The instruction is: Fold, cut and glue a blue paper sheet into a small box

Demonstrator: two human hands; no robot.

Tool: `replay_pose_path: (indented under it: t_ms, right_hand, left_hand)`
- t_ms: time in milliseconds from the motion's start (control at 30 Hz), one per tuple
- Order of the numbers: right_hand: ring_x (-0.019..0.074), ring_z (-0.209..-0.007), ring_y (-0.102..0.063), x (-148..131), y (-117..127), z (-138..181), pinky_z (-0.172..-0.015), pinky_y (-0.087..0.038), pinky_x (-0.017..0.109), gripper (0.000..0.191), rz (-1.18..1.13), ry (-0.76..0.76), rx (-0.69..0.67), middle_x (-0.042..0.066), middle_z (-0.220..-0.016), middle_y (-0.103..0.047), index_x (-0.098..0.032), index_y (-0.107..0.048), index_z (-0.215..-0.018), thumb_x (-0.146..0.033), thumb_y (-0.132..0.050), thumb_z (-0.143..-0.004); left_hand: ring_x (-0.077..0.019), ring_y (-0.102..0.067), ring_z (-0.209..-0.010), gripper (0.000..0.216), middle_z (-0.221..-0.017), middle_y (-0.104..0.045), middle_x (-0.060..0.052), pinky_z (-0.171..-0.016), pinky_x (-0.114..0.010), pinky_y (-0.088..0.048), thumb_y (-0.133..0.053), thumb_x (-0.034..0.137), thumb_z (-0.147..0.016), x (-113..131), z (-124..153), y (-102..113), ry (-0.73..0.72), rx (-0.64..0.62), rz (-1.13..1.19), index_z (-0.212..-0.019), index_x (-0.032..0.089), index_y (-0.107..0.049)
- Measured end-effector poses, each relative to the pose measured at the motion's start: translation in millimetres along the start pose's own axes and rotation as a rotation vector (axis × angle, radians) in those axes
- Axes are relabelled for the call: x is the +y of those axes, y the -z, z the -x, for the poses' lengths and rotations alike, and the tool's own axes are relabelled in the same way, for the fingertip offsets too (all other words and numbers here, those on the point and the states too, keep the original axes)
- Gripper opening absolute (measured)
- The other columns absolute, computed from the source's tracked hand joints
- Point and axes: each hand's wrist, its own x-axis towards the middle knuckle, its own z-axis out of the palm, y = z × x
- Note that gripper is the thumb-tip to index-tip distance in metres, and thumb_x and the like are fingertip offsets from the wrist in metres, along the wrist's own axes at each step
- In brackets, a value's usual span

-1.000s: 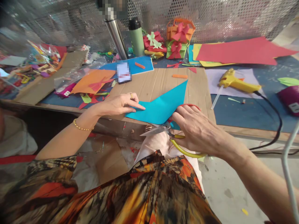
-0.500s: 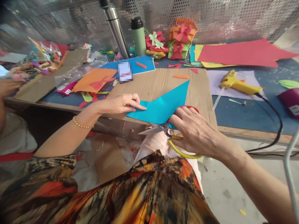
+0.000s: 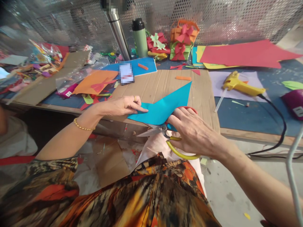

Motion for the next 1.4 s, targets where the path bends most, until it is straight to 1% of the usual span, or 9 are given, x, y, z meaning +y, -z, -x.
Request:
replay_pose_path:
  t_ms: [167,300,433,600,733,933,1133,1233,1400]
  right_hand:
    - [0.0326,-0.096,-0.056,-1,-6,-10,-0.085,-0.045,0.045,0.022,0.048,0.048,0.031,0.014,-0.106,-0.063,-0.021,-0.058,-0.11,-0.033,-0.064,-0.092]
    - [0.0318,-0.098,-0.058,-1,-6,-10,-0.084,-0.045,0.044,0.02,0.018,0.063,0.033,0.013,-0.109,-0.064,-0.022,-0.057,-0.107,-0.034,-0.065,-0.093]
    - [0.0313,-0.099,-0.059,0,-6,-7,-0.085,-0.045,0.044,0.021,-0.013,0.048,0.032,0.012,-0.108,-0.063,-0.022,-0.056,-0.109,-0.033,-0.066,-0.093]
    - [0.0301,-0.094,-0.056,-1,-10,-17,-0.083,-0.045,0.043,0.02,0.019,0.064,0.062,0.011,-0.101,-0.062,-0.022,-0.055,-0.107,-0.034,-0.064,-0.095]
    - [0.0296,-0.093,-0.057,-2,-11,-21,-0.083,-0.044,0.043,0.016,0.017,0.071,0.052,0.011,-0.101,-0.062,-0.021,-0.057,-0.108,-0.032,-0.061,-0.096]
    - [0.0295,-0.094,-0.058,0,-12,-24,-0.084,-0.044,0.042,0.021,0.005,0.067,0.047,0.011,-0.102,-0.062,-0.021,-0.058,-0.11,-0.036,-0.063,-0.095]
    - [0.0287,-0.091,-0.056,-1,-12,-32,-0.081,-0.043,0.041,0.017,-0.004,0.103,0.064,0.012,-0.1,-0.063,-0.02,-0.059,-0.107,-0.031,-0.061,-0.095]
    - [0.0286,-0.093,-0.057,0,-12,-32,-0.082,-0.042,0.041,0.018,-0.024,0.117,0.055,0.012,-0.104,-0.064,-0.02,-0.06,-0.109,-0.031,-0.062,-0.094]
    - [0.0283,-0.093,-0.057,2,-17,-36,-0.084,-0.043,0.041,0.021,-0.016,0.11,0.074,0.012,-0.104,-0.064,-0.02,-0.06,-0.11,-0.033,-0.064,-0.094]
  left_hand:
    - [-0.0131,-0.053,-0.082,0.041,-0.099,-0.056,-0.002,-0.082,-0.024,-0.044,-0.056,0.022,-0.1,1,1,2,0.005,-0.032,-0.001,-0.131,0.035,-0.079]
    - [-0.0134,-0.049,-0.078,0.044,-0.09,-0.053,-0.002,-0.082,-0.025,-0.043,-0.053,0.019,-0.1,6,1,4,0.024,-0.048,0.005,-0.133,0.034,-0.078]
    - [-0.0132,-0.048,-0.074,0.045,-0.083,-0.053,0.0,-0.078,-0.025,-0.041,-0.056,0.02,-0.099,8,-4,12,0.05,-0.137,0.034,-0.138,0.032,-0.075]
    - [-0.0121,-0.051,-0.078,0.047,-0.088,-0.067,0.001,-0.079,-0.023,-0.041,-0.054,0.023,-0.099,3,-12,23,0.075,-0.268,0.083,-0.141,0.03,-0.073]
    - [-0.013,-0.054,-0.081,0.049,-0.098,-0.075,0.001,-0.082,-0.023,-0.041,-0.057,0.021,-0.097,1,-14,27,0.097,-0.305,0.11,-0.143,0.032,-0.071]
    - [-0.0135,-0.047,-0.073,0.046,-0.084,-0.065,0.0,-0.073,-0.025,-0.036,-0.066,0.023,-0.093,-4,-19,29,0.051,-0.275,-0.008,-0.136,0.034,-0.076]
    - [-0.013,-0.046,-0.071,0.047,-0.084,-0.061,0.0,-0.07,-0.023,-0.036,-0.065,0.024,-0.095,-10,-19,28,-0.005,-0.269,-0.003,-0.14,0.034,-0.073]
    - [-0.0129,-0.045,-0.071,0.048,-0.084,-0.057,0.001,-0.07,-0.024,-0.037,-0.065,0.025,-0.095,-9,-18,27,0.011,-0.276,-0.023,-0.142,0.034,-0.072]
    - [-0.0124,-0.041,-0.069,0.05,-0.083,-0.058,0.003,-0.068,-0.023,-0.036,-0.062,0.022,-0.095,-9,-18,27,0.032,-0.299,0.0,-0.143,0.033,-0.071]
